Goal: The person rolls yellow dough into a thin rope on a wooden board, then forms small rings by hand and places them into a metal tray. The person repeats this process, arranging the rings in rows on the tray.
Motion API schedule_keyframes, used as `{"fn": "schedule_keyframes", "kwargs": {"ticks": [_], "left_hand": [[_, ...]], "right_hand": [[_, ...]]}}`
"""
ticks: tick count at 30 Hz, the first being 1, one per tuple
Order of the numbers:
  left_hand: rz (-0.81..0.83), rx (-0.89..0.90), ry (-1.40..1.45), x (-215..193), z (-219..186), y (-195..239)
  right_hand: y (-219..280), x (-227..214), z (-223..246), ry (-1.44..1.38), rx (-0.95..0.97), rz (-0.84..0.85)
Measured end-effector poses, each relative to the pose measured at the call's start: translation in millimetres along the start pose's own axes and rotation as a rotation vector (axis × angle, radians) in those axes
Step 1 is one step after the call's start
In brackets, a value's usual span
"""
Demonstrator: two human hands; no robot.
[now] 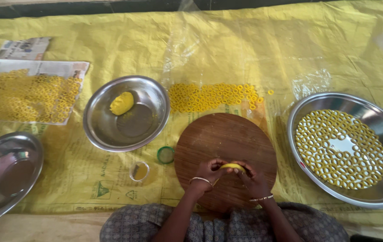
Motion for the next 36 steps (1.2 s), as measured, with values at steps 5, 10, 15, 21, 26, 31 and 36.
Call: {"fn": "schedule_keyframes", "kwargs": {"ticks": [5,10,15,21,26,31,36], "left_hand": [[-0.054,-0.075,0.13,3.6,2.1,-3.6],[-0.06,-0.166,0.112,-0.5,-2.7,5.1],[-0.078,-0.134,0.181,-0.4,-9.6,5.0],[-0.199,-0.299,0.079,-18.1,14.2,10.1],[-0.341,-0.121,0.356,-40.5,14.8,1.8],[-0.367,-0.132,0.369,-38.1,21.9,6.0],[-0.527,-0.067,0.379,-67.7,22.2,11.7]], "right_hand": [[-2.3,-8.4,10.4,-0.273,-0.064,0.029],[-0.8,-10.9,-0.1,-0.408,0.074,0.067],[-3.4,-13.6,-2.4,-0.429,0.082,0.04],[-10.3,-34.4,-9.3,-0.721,0.054,-0.037],[-13.0,-56.6,-2.1,-0.877,-0.014,-0.086],[-6.5,-60.3,3.5,-0.842,-0.045,-0.138],[0.1,-67.2,8.9,-0.233,-0.185,-0.351]]}}
Point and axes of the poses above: each hand's wrist, its own y-axis away from the middle knuckle, its own x-axis out of the palm, z = x × y, the point moved 10 cm from there along -y, towards the middle knuckle, and after that the axes turned 10 degrees about x, right-handed, at the moved point
